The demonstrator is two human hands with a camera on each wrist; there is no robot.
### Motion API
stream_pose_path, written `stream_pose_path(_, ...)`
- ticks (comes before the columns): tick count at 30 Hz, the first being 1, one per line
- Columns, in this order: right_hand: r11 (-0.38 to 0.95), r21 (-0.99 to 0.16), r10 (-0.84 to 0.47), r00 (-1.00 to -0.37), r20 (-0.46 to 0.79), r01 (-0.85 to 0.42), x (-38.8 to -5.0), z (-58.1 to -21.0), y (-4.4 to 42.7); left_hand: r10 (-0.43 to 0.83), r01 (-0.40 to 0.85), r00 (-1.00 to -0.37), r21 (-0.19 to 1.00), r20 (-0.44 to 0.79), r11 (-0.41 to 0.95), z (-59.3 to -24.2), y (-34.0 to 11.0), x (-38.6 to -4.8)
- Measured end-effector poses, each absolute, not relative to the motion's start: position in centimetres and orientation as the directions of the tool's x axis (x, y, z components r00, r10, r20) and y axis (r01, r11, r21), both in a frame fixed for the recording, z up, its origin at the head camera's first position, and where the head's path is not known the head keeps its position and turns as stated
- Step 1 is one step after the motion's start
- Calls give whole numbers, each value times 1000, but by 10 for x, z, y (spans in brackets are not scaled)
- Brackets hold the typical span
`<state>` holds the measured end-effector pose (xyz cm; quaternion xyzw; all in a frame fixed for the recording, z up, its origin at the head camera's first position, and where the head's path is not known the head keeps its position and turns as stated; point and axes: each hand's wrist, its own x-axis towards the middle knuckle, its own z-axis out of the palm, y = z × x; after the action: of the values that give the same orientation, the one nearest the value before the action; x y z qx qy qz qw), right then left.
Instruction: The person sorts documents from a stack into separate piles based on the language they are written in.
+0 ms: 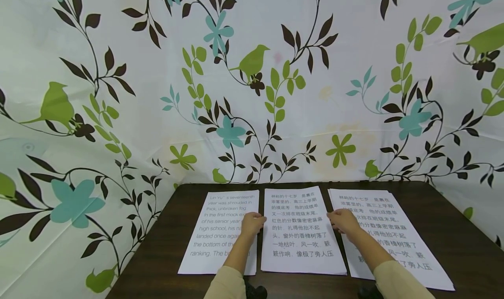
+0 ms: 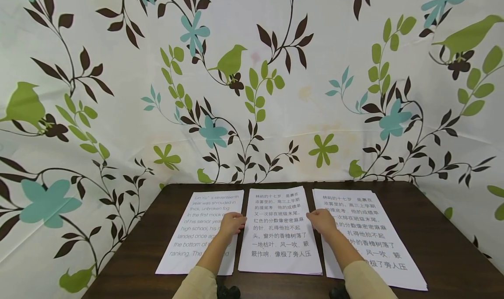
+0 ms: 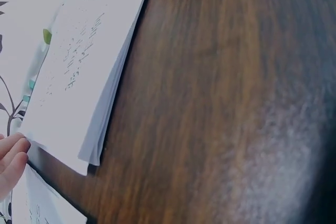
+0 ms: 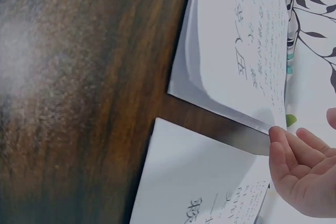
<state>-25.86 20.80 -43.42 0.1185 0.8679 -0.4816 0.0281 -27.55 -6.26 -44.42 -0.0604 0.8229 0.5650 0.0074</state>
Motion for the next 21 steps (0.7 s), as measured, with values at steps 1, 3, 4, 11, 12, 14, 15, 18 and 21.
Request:
stream_pose_path(1,510,-829,177,-971,-159,228,-261,-437,210,-91,-105,-993,935,-79,338,-444,-62,-276)
stream_pose_path(3,494,-837,188,-969,-160,234,-264,-440,211,-92,-100,-993,952,-77,289,-444,-61,-276)
stream_pose_path(4,476,-849,185,-970,-158,229,-264,-440,211,-94,-100,-993,960,-77,260,-445,-61,-276)
stream_pose_path(11,243,-935,216,-954,-209,260,-254,-436,204,-125,-103,-989,971,-77,216,-449,-59,-275)
stream_pose_path(12,227,-936,221,-950,-219,269,-253,-436,204,-123,-106,-989,965,-78,241,-450,-59,-274)
stream_pose_path(14,225,-931,230,-944,-237,289,-252,-438,204,-113,-108,-991,951,-77,291,-452,-59,-273)
stream_pose_path(15,230,-925,236,-940,-247,301,-252,-440,204,-107,-111,-991,944,-82,309,-453,-59,-272)
stream_pose_path(18,255,-917,230,-940,-251,307,-252,-445,204,-91,-118,-992,935,-93,333,-456,-60,-271)
stream_pose_path(21,294,-908,214,-947,-241,298,-251,-449,204,-81,-128,-991,929,-106,347,-457,-60,-270)
